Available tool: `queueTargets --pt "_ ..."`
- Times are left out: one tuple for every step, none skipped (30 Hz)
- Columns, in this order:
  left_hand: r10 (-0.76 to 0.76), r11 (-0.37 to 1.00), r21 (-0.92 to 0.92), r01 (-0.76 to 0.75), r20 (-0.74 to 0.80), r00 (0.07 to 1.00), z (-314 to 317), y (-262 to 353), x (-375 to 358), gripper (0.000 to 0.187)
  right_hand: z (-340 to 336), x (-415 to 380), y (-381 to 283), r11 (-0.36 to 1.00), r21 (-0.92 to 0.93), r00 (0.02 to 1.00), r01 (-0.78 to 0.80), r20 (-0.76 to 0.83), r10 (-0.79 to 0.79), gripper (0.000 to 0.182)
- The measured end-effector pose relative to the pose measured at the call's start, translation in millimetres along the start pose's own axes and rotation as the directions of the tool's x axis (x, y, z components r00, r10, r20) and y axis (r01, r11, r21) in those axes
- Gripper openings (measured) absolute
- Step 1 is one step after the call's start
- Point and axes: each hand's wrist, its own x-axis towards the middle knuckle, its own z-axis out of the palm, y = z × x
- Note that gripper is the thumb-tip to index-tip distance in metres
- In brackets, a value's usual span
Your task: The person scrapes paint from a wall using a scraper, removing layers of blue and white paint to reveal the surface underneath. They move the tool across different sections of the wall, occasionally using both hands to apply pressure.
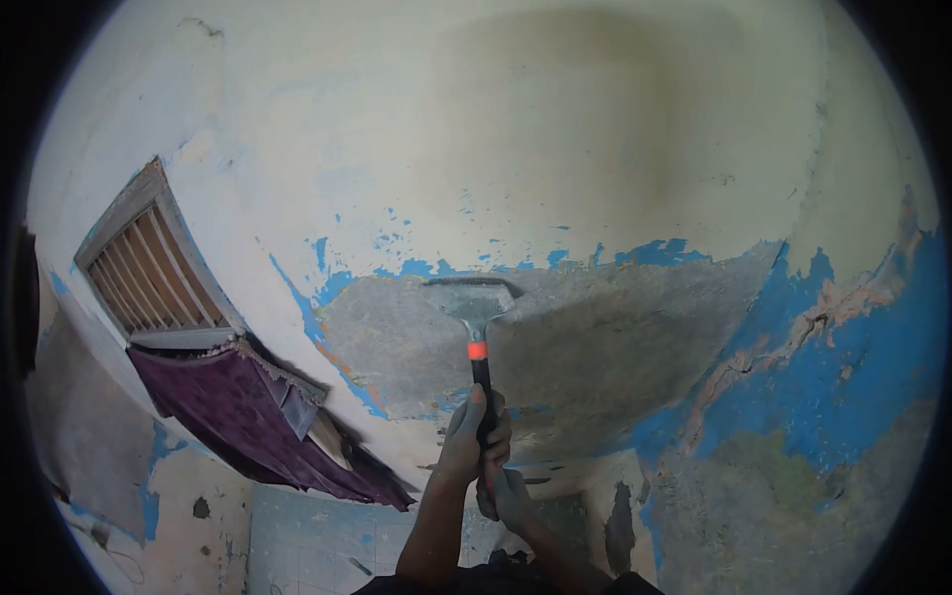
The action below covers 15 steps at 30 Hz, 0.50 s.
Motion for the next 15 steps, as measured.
queueTargets --pt "-0.015 1.000 -0.022 0.015 0.024 1.000 -6 -7 4 0.045 -9 1 6 1.000 0.002 1.000 -0.018 0.002 0.018 0.057" --pt "-0.030 0.998 -0.047 0.032 0.047 0.998 -10 -16 5 0.046 -16 0 12 0.999 0.002 0.999 -0.039 0.002 0.039 0.058" --pt "-0.049 0.997 -0.062 0.052 0.044 0.998 -11 -25 1 0.046 -19 -7 19 0.997 0.003 0.997 -0.077 -0.005 0.077 0.058" --pt "-0.066 0.995 -0.072 0.069 0.041 0.997 -14 -34 -2 0.046 -20 -12 26 0.994 0.007 0.994 -0.112 -0.008 0.112 0.059" --pt "-0.080 0.993 -0.078 0.083 0.039 0.996 -15 -36 -2 0.046 -19 -13 28 0.990 0.011 0.990 -0.141 -0.008 0.141 0.060" --pt "-0.058 0.998 -0.024 0.058 0.017 0.998 -11 -31 2 0.046 -18 -10 24 0.994 -0.007 0.994 -0.107 -0.015 0.107 0.060" --pt "-0.033 0.999 0.029 0.033 -0.004 0.999 -3 -22 5 0.046 -16 -5 17 0.997 -0.029 0.997 -0.076 -0.022 0.075 0.060" --pt "-0.009 0.997 0.079 0.011 -0.028 1.000 6 -14 7 0.046 -14 -3 10 0.998 -0.050 0.998 -0.050 -0.030 0.048 0.061" --pt "-0.009 0.994 0.111 0.016 -0.058 0.998 15 -6 6 0.046 -13 -4 2 0.999 -0.017 0.999 -0.040 -0.012 0.040 0.061" --pt "-0.005 0.990 0.142 0.017 -0.089 0.996 25 2 7 0.046 -11 -5 -8 0.999 0.013 1.000 -0.030 0.008 0.030 0.060" --pt "0.011 0.984 0.176 0.009 -0.117 0.993 30 7 9 0.046 -9 -3 -15 0.999 0.039 0.999 -0.012 0.034 0.011 0.060" --pt "-0.011 0.983 0.181 0.031 -0.109 0.994 29 6 10 0.046 -11 -3 -13 0.998 0.040 0.999 -0.046 0.017 0.046 0.060" --pt "-0.033 0.981 0.188 0.051 -0.102 0.994 25 -2 5 0.046 -14 -8 -1 0.996 0.042 0.997 -0.080 0.000 0.080 0.060" --pt "-0.058 0.979 0.189 0.075 -0.096 0.994 20 -12 1 0.045 -18 -14 14 0.992 0.043 0.993 -0.118 -0.021 0.119 0.059" --pt "-0.084 0.976 0.187 0.108 -0.134 0.987 19 -16 -4 0.046 -17 -13 18 0.991 0.000 0.988 -0.137 -0.073 0.136 0.059"
